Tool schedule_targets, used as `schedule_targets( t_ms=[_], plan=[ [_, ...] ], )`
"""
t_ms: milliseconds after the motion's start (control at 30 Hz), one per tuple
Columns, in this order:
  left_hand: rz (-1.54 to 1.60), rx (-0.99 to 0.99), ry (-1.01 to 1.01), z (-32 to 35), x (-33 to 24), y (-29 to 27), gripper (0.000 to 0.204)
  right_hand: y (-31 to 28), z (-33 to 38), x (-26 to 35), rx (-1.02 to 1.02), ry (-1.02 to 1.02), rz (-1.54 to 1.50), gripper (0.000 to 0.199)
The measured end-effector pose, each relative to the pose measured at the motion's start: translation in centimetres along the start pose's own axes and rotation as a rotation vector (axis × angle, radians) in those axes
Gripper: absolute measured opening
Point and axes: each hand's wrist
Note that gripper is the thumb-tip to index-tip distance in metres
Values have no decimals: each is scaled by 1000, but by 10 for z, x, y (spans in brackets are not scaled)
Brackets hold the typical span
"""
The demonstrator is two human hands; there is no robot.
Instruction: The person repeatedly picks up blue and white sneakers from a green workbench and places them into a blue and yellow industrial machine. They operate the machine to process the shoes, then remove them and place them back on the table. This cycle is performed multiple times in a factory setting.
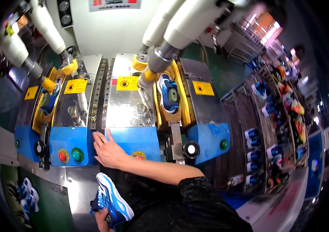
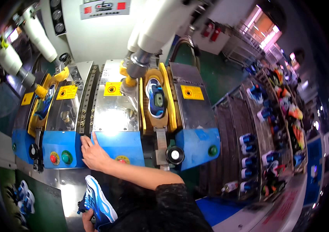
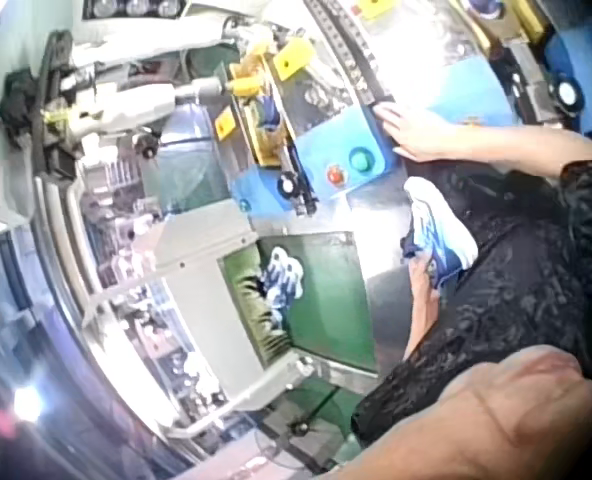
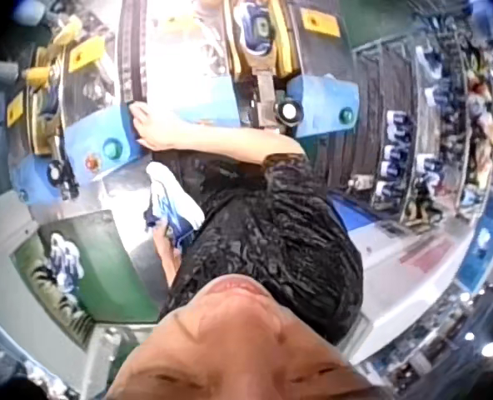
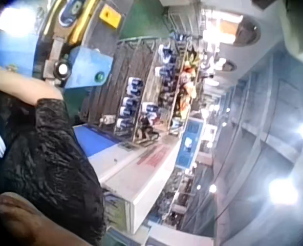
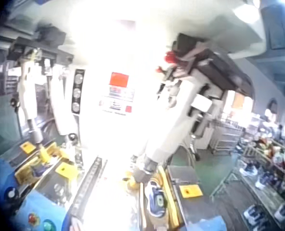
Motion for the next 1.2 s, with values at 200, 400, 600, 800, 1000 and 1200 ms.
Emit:
schedule_targets(
  t_ms=[200,400,600,800,1000,1200],
  plan=[
    [296,-110,531,53,12,-3,79,-25,73,50,-2,-219,-718,63],
    [-364,53,862,137,-27,26,93,-5,214,97,1348,429,-1926,51],
    [88,-133,898,133,-44,-4,41,-39,194,142,2141,948,-1885,67],
    [449,-251,770,80,-43,-82,31,16,185,214,1771,1104,-1818,62],
    [-326,-407,1196,-15,19,-199,18,115,127,278,490,496,-975,42],
    [-701,-154,1152,-72,94,-254,74,141,47,396,828,364,-906,52]
  ],
)
Point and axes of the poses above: each hand's wrist, its own z-axis away from the middle knuckle, its own y-axis out of the palm, x = y × z, and after that the axes turned 14 degrees about y, right-handed
